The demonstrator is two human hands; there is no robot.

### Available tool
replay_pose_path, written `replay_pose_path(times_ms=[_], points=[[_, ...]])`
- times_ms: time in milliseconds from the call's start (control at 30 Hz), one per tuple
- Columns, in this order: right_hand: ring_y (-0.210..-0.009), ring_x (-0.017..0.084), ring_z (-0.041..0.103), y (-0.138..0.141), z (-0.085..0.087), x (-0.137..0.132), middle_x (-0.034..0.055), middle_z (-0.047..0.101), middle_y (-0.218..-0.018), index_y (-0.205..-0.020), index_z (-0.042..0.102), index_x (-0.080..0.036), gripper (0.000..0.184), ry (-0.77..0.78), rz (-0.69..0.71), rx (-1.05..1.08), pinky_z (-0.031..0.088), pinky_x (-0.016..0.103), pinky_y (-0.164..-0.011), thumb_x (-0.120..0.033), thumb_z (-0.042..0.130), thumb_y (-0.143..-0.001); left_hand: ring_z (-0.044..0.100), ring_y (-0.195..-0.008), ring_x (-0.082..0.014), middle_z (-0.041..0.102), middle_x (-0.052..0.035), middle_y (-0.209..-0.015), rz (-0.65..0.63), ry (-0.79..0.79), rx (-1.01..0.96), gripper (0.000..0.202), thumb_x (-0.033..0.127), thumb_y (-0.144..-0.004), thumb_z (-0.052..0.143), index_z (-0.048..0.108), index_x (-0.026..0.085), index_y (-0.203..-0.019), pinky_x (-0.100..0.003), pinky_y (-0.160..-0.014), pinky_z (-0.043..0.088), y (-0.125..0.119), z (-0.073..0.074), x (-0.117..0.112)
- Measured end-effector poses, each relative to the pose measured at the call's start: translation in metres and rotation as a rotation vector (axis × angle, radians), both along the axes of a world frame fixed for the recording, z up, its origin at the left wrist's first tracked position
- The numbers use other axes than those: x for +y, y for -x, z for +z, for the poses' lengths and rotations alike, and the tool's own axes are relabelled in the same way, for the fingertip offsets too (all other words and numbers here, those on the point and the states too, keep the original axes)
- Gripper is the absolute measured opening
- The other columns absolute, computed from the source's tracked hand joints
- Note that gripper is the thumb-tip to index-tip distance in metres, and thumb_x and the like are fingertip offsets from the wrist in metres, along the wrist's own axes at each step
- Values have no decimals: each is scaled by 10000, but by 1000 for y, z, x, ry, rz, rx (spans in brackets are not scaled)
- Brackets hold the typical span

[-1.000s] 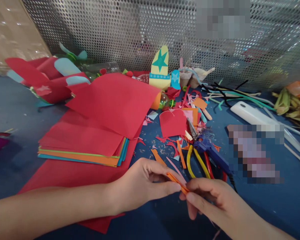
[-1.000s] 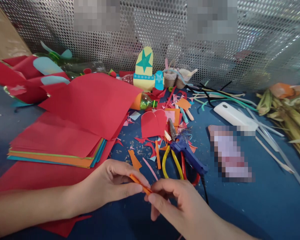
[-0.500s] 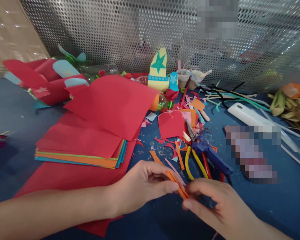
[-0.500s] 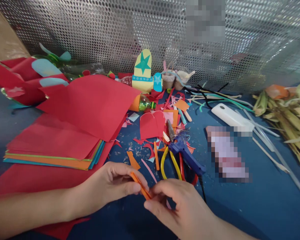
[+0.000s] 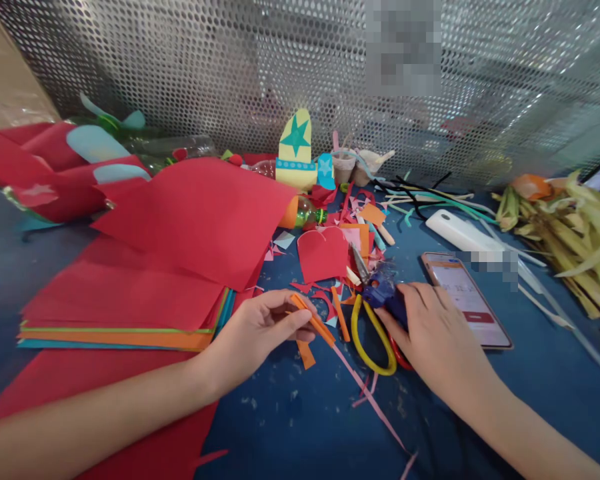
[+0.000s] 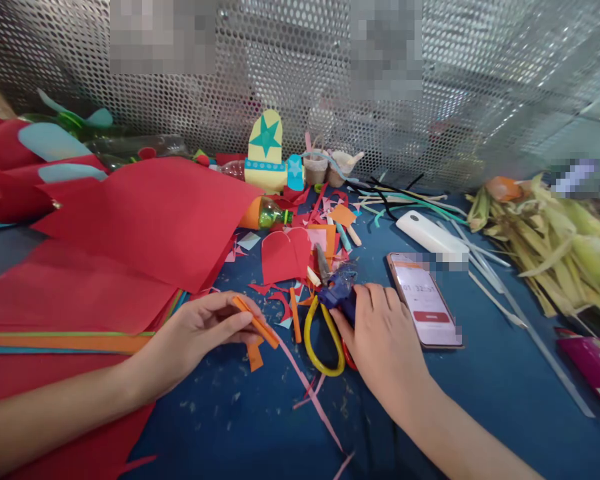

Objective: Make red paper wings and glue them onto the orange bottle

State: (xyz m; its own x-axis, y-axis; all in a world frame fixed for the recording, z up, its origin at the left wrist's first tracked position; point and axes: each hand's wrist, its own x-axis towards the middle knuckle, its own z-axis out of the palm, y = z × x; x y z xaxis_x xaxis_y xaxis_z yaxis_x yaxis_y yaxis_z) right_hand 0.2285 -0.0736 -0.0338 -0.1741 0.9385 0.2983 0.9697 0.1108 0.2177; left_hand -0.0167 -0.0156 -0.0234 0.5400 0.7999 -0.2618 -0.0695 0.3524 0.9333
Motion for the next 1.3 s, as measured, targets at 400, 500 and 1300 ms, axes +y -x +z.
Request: replay_pose_path(times_ms=[400, 500, 1300], points=[[-757, 164, 671, 19, 24, -24, 64, 637, -910, -1137, 435, -198, 295, 61, 317, 572, 534, 204, -610, -407, 403, -931, 704, -717, -118, 753, -6, -753, 172, 54, 2, 92, 242, -743, 709, 708, 151, -758, -173, -688, 561, -3, -5, 1], [-740, 136, 681, 27, 22, -32, 25, 655, -917, -1194, 393, -233, 302, 231, 427, 727, 535, 168, -615, -348, 421, -916, 690, -676, -100, 741, 12, -709, 176, 54, -8, 79, 224, -735, 714, 709, 149, -759, -163, -679, 557, -4, -7, 2], [-920, 224, 698, 23, 27, -45, 55, 716, -1057, -1255, 516, -219, 429, 139, 393, 539, 581, 251, -751, -464, 424, -914, 659, -642, -83, 677, 44, -678, 36, -67, 16, 48, 196, -780, 647, 623, 161, -803, -173, -676, 528, -3, -14, -2]])
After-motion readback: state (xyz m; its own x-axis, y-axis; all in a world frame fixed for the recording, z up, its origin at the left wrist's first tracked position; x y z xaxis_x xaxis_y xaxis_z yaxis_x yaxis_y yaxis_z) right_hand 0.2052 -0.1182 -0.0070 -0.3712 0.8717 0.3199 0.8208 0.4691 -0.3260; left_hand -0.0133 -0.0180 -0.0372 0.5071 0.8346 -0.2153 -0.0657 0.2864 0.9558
